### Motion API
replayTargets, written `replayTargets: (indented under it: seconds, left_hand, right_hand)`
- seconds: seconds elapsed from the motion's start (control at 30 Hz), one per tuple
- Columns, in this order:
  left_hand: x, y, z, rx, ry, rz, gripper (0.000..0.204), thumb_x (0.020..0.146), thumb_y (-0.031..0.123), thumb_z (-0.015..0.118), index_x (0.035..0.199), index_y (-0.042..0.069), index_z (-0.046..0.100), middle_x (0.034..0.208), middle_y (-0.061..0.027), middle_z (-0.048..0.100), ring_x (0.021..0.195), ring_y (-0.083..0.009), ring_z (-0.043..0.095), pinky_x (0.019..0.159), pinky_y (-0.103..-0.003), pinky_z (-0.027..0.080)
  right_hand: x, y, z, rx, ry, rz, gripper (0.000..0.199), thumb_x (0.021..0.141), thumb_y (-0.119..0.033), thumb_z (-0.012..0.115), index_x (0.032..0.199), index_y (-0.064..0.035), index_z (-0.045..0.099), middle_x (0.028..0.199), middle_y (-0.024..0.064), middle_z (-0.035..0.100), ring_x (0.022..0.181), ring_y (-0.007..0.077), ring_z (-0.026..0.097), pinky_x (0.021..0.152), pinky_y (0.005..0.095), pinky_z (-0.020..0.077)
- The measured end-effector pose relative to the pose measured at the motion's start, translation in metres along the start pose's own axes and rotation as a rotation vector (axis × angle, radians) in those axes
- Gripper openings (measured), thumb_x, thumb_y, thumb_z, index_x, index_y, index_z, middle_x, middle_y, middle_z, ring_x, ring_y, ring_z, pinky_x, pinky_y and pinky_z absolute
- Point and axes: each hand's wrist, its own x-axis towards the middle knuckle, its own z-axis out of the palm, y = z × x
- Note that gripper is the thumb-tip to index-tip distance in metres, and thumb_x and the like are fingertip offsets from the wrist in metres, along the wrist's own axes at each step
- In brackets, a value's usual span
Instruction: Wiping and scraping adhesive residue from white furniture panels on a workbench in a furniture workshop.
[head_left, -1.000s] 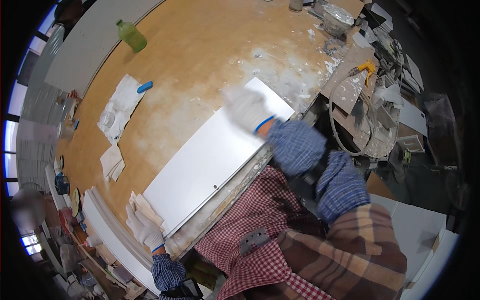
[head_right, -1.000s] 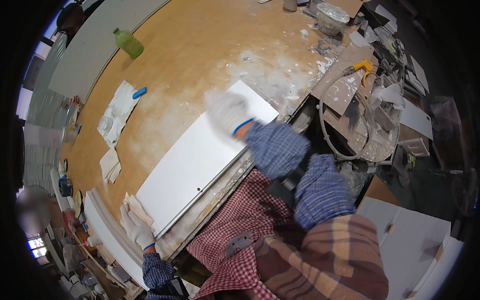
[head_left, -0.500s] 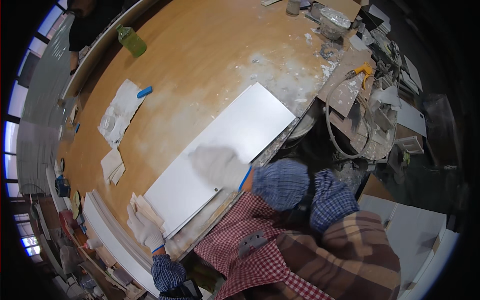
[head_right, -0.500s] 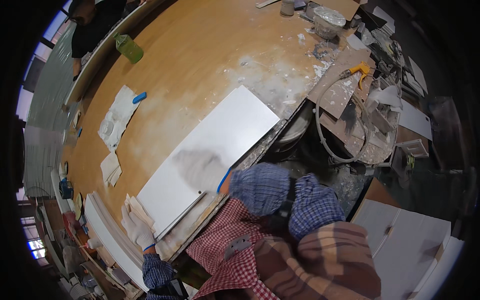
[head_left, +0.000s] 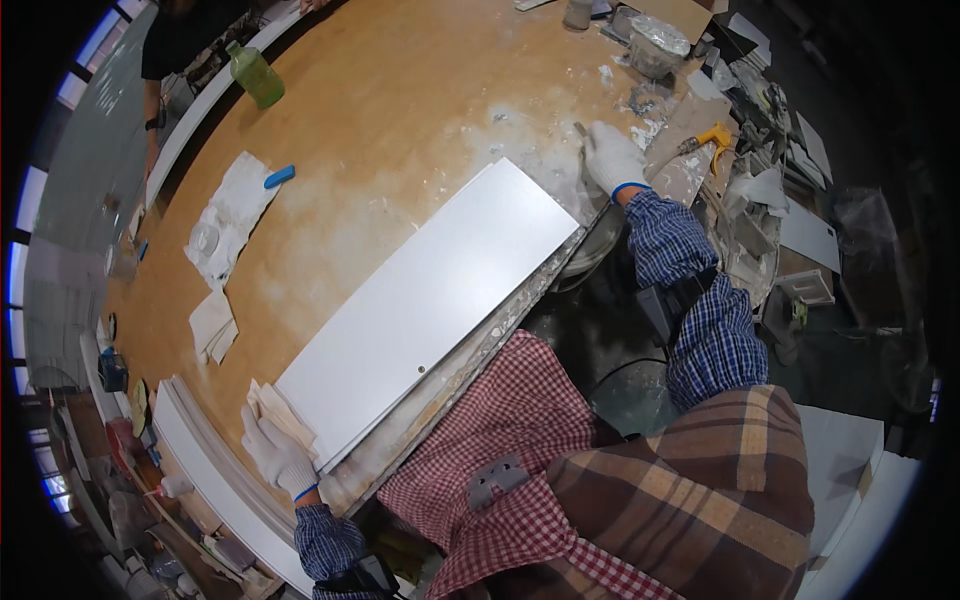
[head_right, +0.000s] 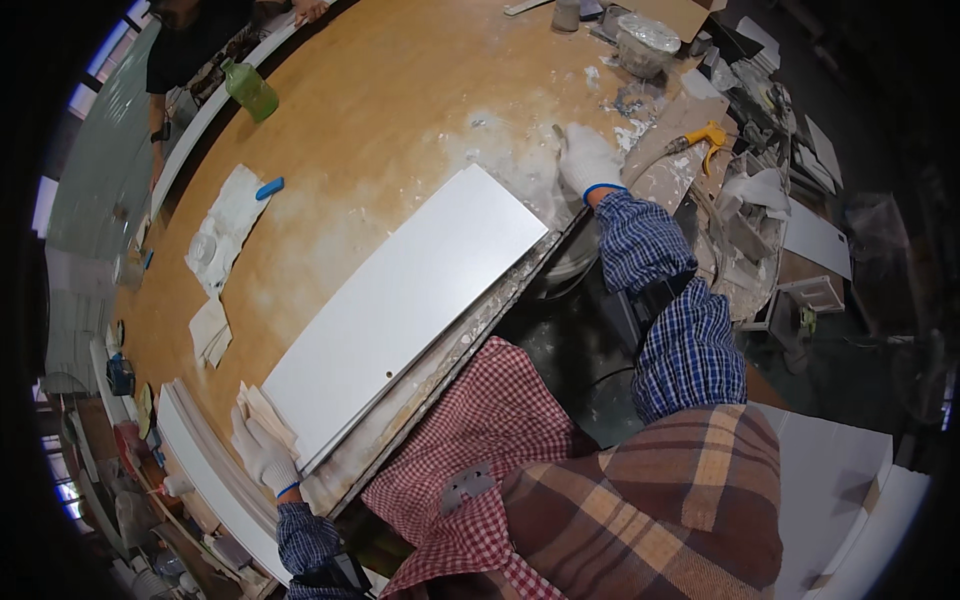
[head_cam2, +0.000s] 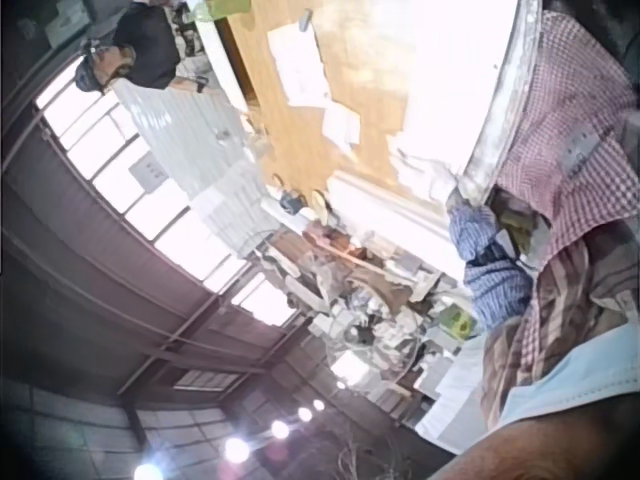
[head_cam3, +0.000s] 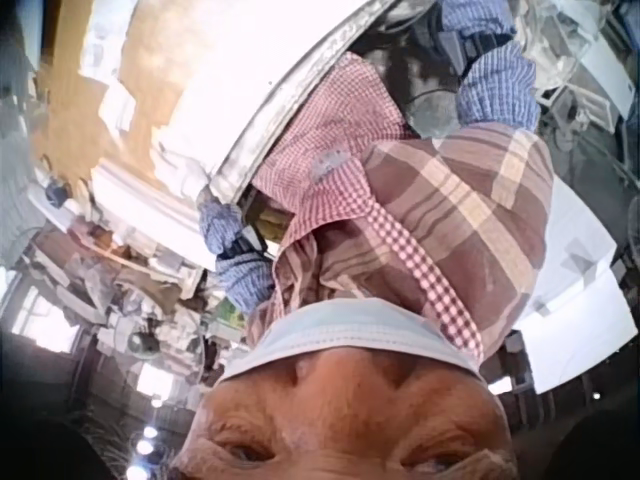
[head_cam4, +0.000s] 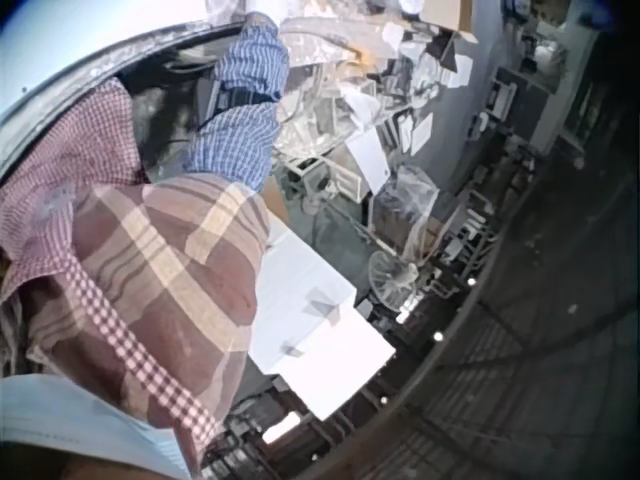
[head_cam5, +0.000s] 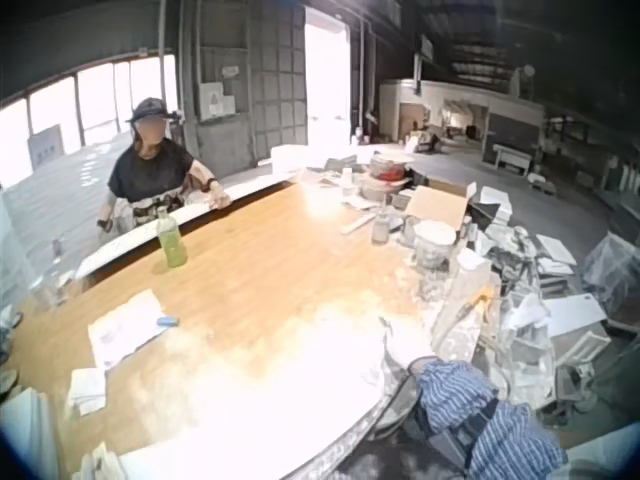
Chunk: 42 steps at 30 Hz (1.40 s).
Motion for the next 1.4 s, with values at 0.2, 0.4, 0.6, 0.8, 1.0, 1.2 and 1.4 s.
replayTargets:
  seconds: [0.2, 0.4, 0.6, 0.8, 1.0, 1.2, 1.4]
  left_hand:
    - [-0.002, -0.003, -0.010, -0.046, 0.033, 0.118, 0.044, 0.108, 0.021, 0.049, 0.149, 0.007, 0.055, 0.129, -0.0228, 0.064, 0.117, -0.0389, 0.062, 0.104, -0.043, 0.047]
    - [-0.009, 0.005, -0.040, -0.157, 0.159, -0.096, 0.047, 0.106, 0.016, 0.056, 0.150, 0.001, 0.053, 0.144, -0.0196, 0.062, 0.132, -0.0344, 0.059, 0.113, -0.040, 0.045]
    - [-0.059, 0.138, -0.093, -1.267, -0.301, -0.322, 0.055, 0.102, 0.006, 0.064, 0.153, -0.004, 0.047, 0.148, -0.0166, 0.058, 0.137, -0.0230, 0.055, 0.115, -0.036, 0.046]
    - [-0.087, 0.144, -0.074, -0.873, -0.333, 0.094, 0.051, 0.098, 0.011, 0.071, 0.145, -0.003, 0.057, 0.139, -0.0195, 0.066, 0.124, -0.0254, 0.065, 0.107, -0.036, 0.051]
    - [-0.016, 0.078, -0.024, -0.408, 0.085, 0.325, 0.042, 0.102, 0.014, 0.068, 0.142, 0.002, 0.063, 0.143, -0.0161, 0.064, 0.135, -0.0316, 0.059, 0.114, -0.040, 0.046]
    - [0.007, 0.084, 0.036, 0.159, -0.242, 0.412, 0.043, 0.105, 0.028, 0.054, 0.141, 0.007, 0.061, 0.145, -0.0163, 0.060, 0.142, -0.0402, 0.047, 0.123, -0.053, 0.029]
    - [0.003, 0.094, 0.021, 0.045, -0.227, 0.376, 0.042, 0.102, 0.025, 0.056, 0.140, 0.007, 0.062, 0.141, -0.0143, 0.063, 0.135, -0.0370, 0.052, 0.121, -0.052, 0.028]
  right_hand:
    - [0.000, -0.005, -0.024, -0.322, 0.029, -0.096, 0.035, 0.098, -0.034, 0.060, 0.120, -0.0095, 0.070, 0.116, 0.0201, 0.072, 0.111, 0.0410, 0.069, 0.095, 0.0518, 0.0545]
    - [-0.099, -0.071, -0.054, 0.369, 0.255, -0.606, 0.045, 0.099, -0.024, 0.067, 0.139, -0.0032, 0.063, 0.125, 0.0199, 0.067, 0.116, 0.0355, 0.064, 0.101, 0.0446, 0.0508]
    - [-0.246, -0.205, -0.053, 1.472, -0.977, -0.444, 0.111, 0.081, -0.042, 0.091, 0.164, -0.0011, 0.029, 0.161, 0.0173, 0.045, 0.139, 0.0278, 0.053, 0.111, 0.0370, 0.0491]
    - [-0.264, -0.231, -0.085, 1.180, -1.209, -0.297, 0.056, 0.093, -0.023, 0.080, 0.138, 0.0034, 0.061, 0.124, 0.0097, 0.071, 0.112, 0.0142, 0.065, 0.095, 0.0279, 0.0548]
    - [-0.228, -0.234, -0.064, 0.712, -0.013, -0.911, 0.055, 0.085, -0.013, 0.070, 0.137, 0.0038, 0.063, 0.132, 0.0210, 0.067, 0.128, 0.0400, 0.061, 0.115, 0.0468, 0.0460]
    - [-0.268, -0.265, 0.013, 0.469, 0.041, -1.233, 0.051, 0.085, -0.028, 0.067, 0.126, 0.0005, 0.063, 0.127, 0.0183, 0.063, 0.125, 0.0345, 0.058, 0.121, 0.0482, 0.0361]
    - [-0.179, -0.157, -0.019, 0.259, 0.042, -0.885, 0.055, 0.086, -0.031, 0.069, 0.129, 0.0013, 0.059, 0.129, 0.0182, 0.059, 0.124, 0.0399, 0.054, 0.111, 0.0517, 0.0403]
